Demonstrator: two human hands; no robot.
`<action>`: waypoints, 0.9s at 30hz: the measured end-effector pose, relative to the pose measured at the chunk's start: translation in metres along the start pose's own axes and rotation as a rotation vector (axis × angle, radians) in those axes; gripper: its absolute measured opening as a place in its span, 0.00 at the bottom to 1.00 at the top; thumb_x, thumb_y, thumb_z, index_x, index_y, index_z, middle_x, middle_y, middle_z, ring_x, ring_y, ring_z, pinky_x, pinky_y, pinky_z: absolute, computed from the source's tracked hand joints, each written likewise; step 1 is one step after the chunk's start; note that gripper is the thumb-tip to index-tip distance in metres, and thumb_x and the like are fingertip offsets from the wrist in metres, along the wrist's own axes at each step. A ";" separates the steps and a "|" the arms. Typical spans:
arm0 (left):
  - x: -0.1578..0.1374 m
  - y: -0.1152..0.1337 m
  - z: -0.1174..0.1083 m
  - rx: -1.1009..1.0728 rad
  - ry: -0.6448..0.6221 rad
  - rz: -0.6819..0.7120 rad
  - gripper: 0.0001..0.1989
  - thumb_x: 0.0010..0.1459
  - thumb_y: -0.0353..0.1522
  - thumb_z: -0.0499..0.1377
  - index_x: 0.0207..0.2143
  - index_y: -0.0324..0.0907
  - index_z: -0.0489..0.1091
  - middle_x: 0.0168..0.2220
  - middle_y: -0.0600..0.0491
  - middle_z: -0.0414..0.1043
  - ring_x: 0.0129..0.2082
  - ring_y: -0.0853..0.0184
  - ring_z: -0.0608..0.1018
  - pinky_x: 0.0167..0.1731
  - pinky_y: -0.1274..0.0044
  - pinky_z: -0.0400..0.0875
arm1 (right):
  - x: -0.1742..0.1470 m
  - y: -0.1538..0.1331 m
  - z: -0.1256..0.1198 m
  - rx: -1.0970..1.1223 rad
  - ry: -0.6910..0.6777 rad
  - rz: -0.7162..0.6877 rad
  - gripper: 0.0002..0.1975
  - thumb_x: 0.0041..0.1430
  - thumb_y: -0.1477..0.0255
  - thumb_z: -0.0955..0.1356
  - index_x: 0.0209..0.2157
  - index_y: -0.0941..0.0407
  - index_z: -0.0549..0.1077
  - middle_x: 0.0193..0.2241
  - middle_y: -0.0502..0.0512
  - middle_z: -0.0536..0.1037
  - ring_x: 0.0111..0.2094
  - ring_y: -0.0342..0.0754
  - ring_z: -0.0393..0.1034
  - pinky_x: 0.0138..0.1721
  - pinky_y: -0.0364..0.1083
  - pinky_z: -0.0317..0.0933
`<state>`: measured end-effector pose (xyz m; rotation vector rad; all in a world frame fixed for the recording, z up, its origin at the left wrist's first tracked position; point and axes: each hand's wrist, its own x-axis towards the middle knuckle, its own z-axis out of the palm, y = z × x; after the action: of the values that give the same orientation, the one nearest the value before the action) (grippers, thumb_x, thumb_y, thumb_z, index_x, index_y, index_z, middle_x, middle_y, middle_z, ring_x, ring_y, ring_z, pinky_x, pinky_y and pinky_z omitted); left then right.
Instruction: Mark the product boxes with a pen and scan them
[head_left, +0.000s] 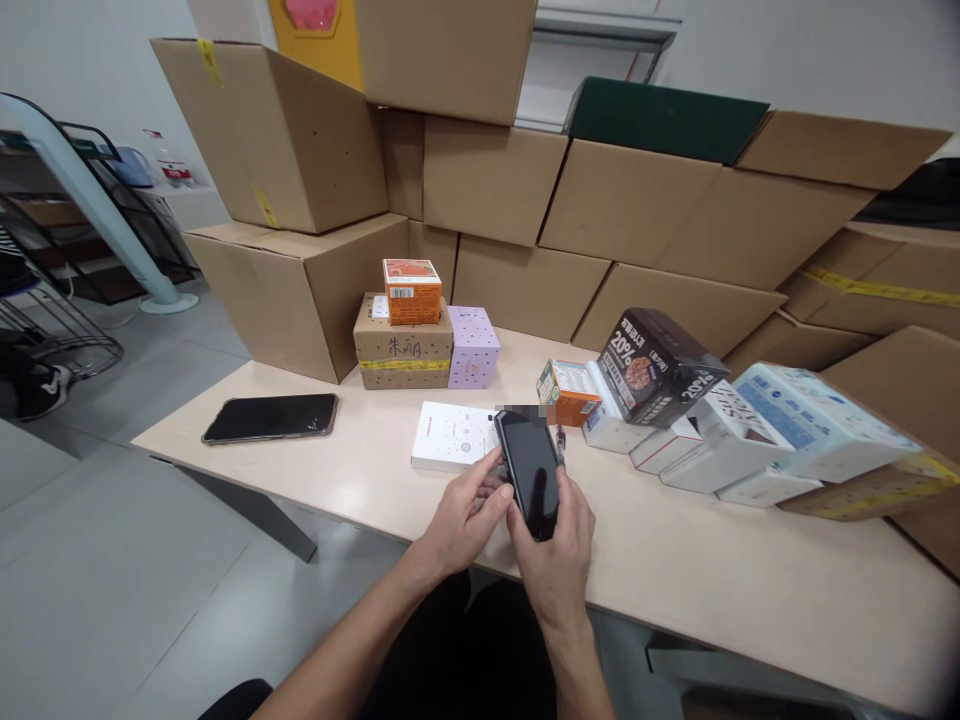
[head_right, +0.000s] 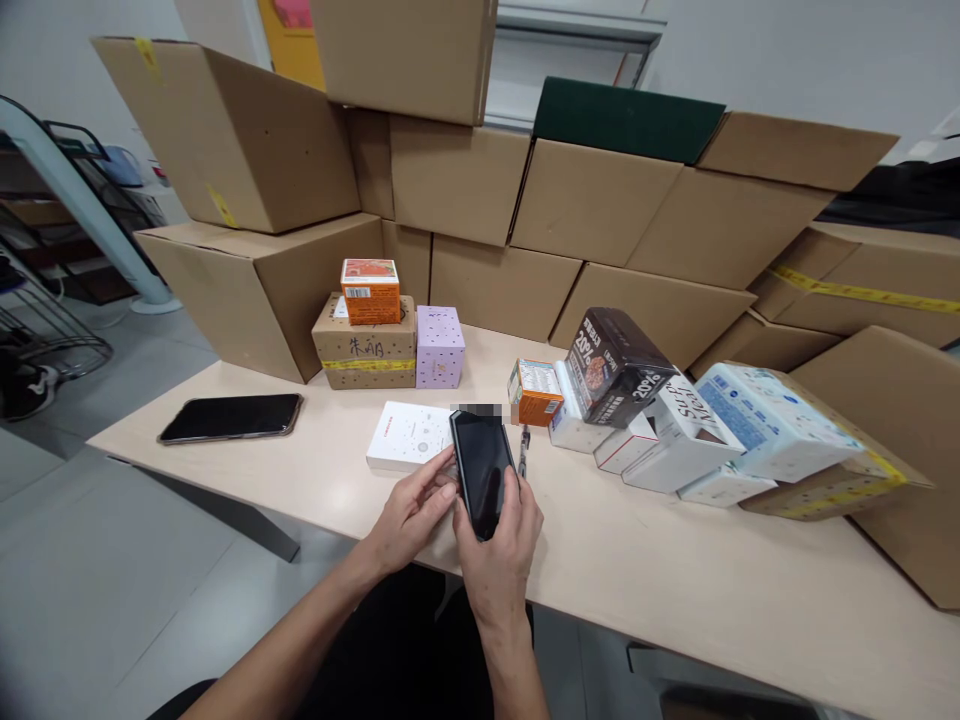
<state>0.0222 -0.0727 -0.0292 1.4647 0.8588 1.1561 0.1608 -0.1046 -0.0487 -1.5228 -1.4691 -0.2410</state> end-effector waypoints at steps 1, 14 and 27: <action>0.000 0.000 0.000 0.002 0.000 0.007 0.32 0.66 0.43 0.56 0.67 0.38 0.58 0.56 0.39 0.71 0.44 0.63 0.77 0.47 0.68 0.76 | 0.000 0.000 0.000 0.001 -0.001 -0.002 0.35 0.61 0.56 0.69 0.64 0.58 0.61 0.53 0.71 0.71 0.54 0.62 0.67 0.53 0.63 0.65; 0.000 0.004 0.000 0.061 0.014 0.043 0.32 0.66 0.43 0.56 0.66 0.37 0.58 0.55 0.39 0.73 0.43 0.63 0.78 0.48 0.68 0.75 | 0.000 -0.001 -0.002 0.017 -0.013 -0.012 0.36 0.61 0.57 0.69 0.65 0.58 0.59 0.54 0.71 0.71 0.55 0.61 0.66 0.53 0.63 0.64; 0.001 0.005 0.000 0.016 0.022 0.024 0.29 0.66 0.44 0.55 0.66 0.42 0.60 0.61 0.42 0.69 0.50 0.60 0.79 0.50 0.67 0.75 | -0.001 -0.001 -0.001 -0.011 -0.003 0.003 0.37 0.61 0.58 0.70 0.65 0.58 0.58 0.55 0.71 0.70 0.54 0.62 0.66 0.52 0.62 0.65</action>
<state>0.0219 -0.0730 -0.0239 1.4814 0.8693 1.1870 0.1600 -0.1060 -0.0487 -1.5344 -1.4704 -0.2452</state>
